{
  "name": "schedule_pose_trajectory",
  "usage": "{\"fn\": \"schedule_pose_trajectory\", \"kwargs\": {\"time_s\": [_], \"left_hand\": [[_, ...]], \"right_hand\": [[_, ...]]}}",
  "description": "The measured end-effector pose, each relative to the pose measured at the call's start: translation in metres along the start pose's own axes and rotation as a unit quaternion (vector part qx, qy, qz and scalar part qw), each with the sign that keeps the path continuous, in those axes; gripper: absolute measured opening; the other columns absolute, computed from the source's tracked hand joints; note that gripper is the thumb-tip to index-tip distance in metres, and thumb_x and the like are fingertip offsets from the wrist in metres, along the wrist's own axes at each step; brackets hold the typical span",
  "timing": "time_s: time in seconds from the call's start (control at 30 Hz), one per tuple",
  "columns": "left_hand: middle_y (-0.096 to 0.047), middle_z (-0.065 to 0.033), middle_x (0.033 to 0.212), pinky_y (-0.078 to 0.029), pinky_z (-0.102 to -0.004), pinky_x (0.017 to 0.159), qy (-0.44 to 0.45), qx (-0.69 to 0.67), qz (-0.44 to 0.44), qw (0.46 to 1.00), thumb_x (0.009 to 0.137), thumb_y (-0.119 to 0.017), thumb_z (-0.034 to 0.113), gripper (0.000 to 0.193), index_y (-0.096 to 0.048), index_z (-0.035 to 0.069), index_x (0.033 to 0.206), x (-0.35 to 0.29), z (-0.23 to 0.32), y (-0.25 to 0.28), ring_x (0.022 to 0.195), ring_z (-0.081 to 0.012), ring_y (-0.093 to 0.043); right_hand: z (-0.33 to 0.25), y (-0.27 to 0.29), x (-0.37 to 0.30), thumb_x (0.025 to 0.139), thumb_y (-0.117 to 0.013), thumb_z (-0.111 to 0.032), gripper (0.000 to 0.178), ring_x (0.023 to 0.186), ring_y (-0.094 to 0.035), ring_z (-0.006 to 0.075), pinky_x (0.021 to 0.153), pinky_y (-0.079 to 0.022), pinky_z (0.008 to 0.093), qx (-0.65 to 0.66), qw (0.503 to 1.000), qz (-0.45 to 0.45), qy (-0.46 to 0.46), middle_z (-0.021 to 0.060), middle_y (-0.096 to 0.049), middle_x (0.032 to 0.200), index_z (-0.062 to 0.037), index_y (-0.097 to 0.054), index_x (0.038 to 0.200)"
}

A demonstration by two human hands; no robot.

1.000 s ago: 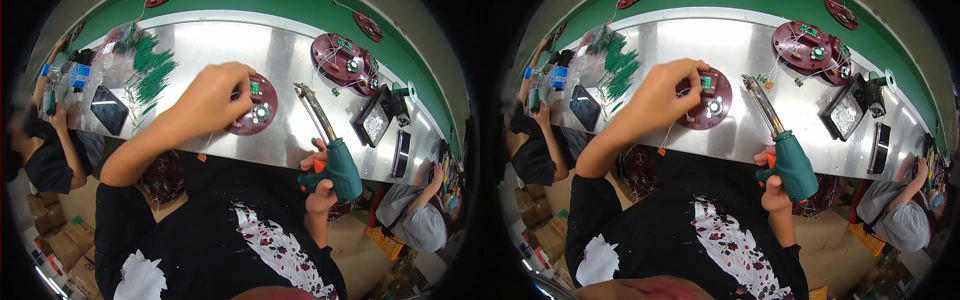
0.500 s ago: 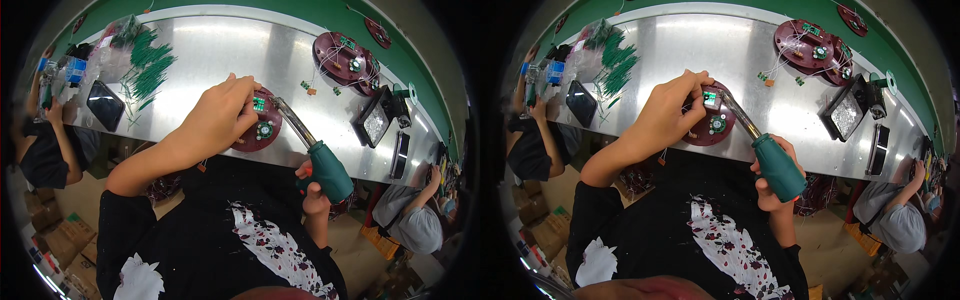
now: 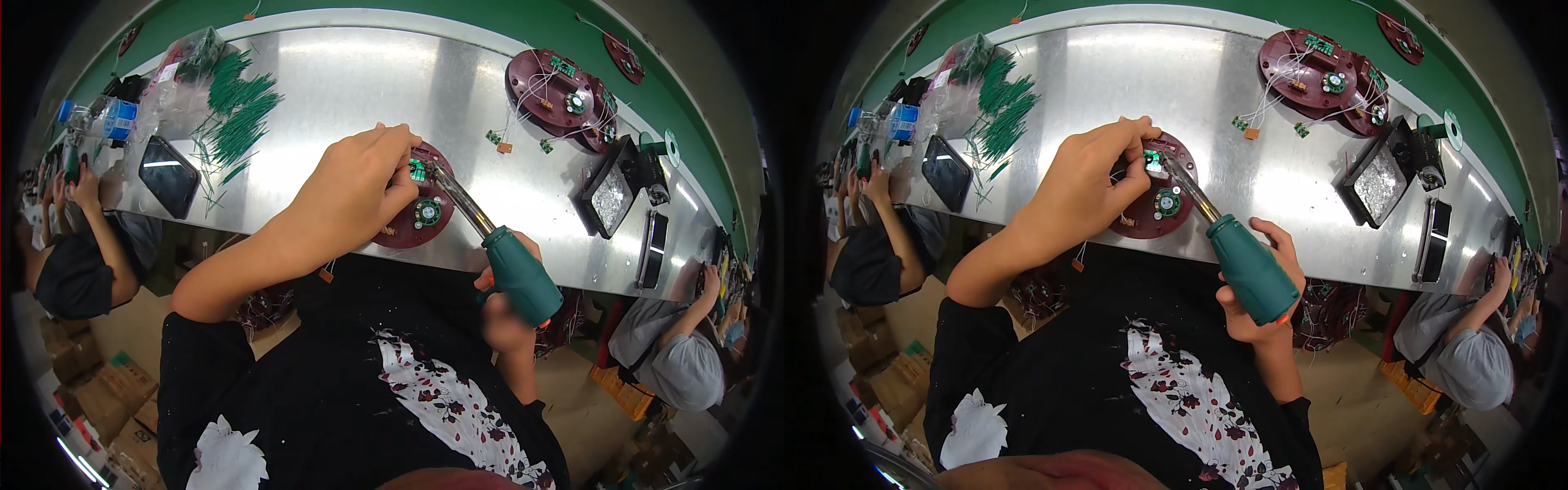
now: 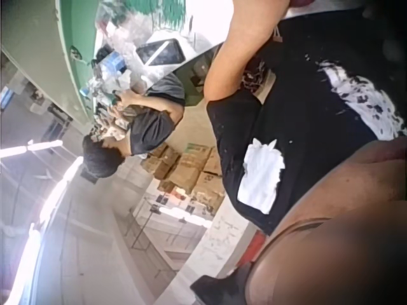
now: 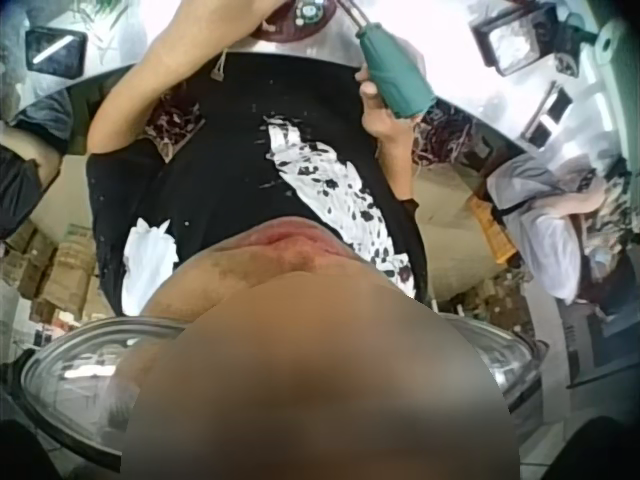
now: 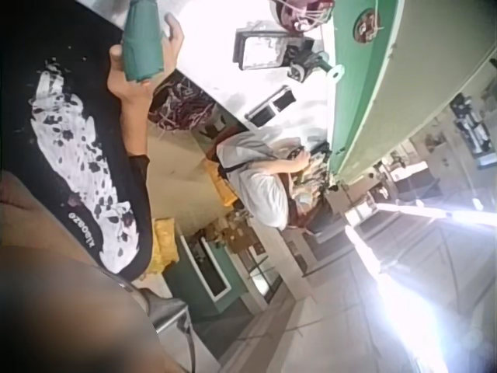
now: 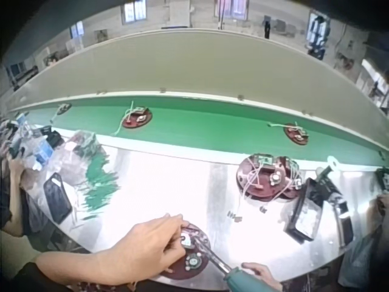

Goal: Soldering wires and components onto circular circuit boards at a manufacturing assembly line.

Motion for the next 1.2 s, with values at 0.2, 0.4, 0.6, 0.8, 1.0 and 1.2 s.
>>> {"fn": "schedule_pose_trajectory", "kwargs": {"time_s": [0.2, 0.4, 0.6, 0.8, 1.0, 1.2], "left_hand": [[-0.065, -0.0162, 0.082, -0.060, -0.0417, 0.077, -0.004, -0.002, -0.001, 1.000, 0.083, -0.069, -0.006, 0.022, -0.062, -0.007, 0.104, 0.001, 0.000, 0.000, 0.098, -0.0374, -0.075], [-0.065, -0.0147, 0.080, -0.060, -0.0410, 0.077, 0.002, -0.003, -0.017, 1.000, 0.083, -0.070, -0.005, 0.025, -0.062, -0.007, 0.106, 0.000, 0.000, 0.001, 0.097, -0.0359, -0.075], [-0.066, -0.0137, 0.082, -0.059, -0.0434, 0.082, 0.020, 0.026, -0.068, 0.997, 0.083, -0.071, -0.003, 0.023, -0.062, -0.004, 0.104, 0.003, -0.001, 0.000, 0.102, -0.0371, -0.074], [-0.063, -0.0171, 0.084, -0.051, -0.0533, 0.084, -0.143, 0.171, 0.011, 0.975, 0.086, -0.068, 0.006, 0.015, -0.056, -0.002, 0.090, 0.012, 0.021, 0.011, 0.083, -0.0388, -0.066], [-0.069, -0.0110, 0.092, -0.051, -0.0476, 0.094, -0.123, 0.224, -0.038, 0.966, 0.089, -0.072, 0.007, 0.016, -0.064, 0.000, 0.101, 0.017, 0.023, 0.013, 0.089, -0.0331, -0.065], [-0.071, -0.0122, 0.090, -0.052, -0.0404, 0.087, -0.030, 0.061, -0.019, 0.997, 0.093, -0.072, 0.008, 0.014, -0.066, 0.001, 0.103, 0.018, 0.009, 0.009, 0.087, -0.0303, -0.067]], "right_hand": [[-0.003, 0.001, 0.004, 0.095, -0.071, -0.051, 0.049, 0.081, -0.070, 0.0338, 0.098, -0.053, 0.0542, -0.027, 0.999, -0.026, 0.037, 0.0046, -0.069, 0.078, -0.0025, -0.073, 0.096], [0.005, 0.007, -0.011, 0.098, -0.068, -0.055, 0.063, 0.078, -0.067, 0.0214, 0.077, -0.057, 0.0373, 0.104, 0.992, 0.030, -0.072, 0.0106, -0.069, 0.089, 0.0062, -0.065, 0.113], [0.007, 0.009, -0.013, 0.100, -0.055, -0.068, 0.083, 0.089, -0.066, 0.0226, 0.088, -0.052, 0.0386, 0.094, 0.991, 0.038, -0.083, 0.0109, -0.064, 0.085, 0.0116, -0.059, 0.123], [0.006, 0.010, -0.009, 0.101, -0.052, -0.067, 0.081, 0.095, -0.067, 0.0281, 0.089, -0.052, 0.0404, 0.103, 0.991, 0.049, -0.068, 0.0136, -0.064, 0.086, 0.0114, -0.058, 0.121], [0.011, 0.015, -0.010, 0.102, -0.051, -0.067, 0.079, 0.098, -0.067, 0.0291, 0.091, -0.052, 0.0429, 0.109, 0.990, 0.069, -0.055, 0.0134, -0.064, 0.085, 0.0101, -0.058, 0.118], [0.015, 0.018, -0.010, 0.102, -0.050, -0.068, 0.077, 0.100, -0.067, 0.0306, 0.096, -0.051, 0.0461, 0.128, 0.987, 0.075, -0.061, 0.0129, -0.062, 0.082, 0.0079, -0.058, 0.114]]}}
Point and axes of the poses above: each hand's wrist, its own x-axis towards the middle knuckle, its own y-axis out of the back of the hand, z = x × y, the point moved 6 cm from there along x, towards the middle knuckle
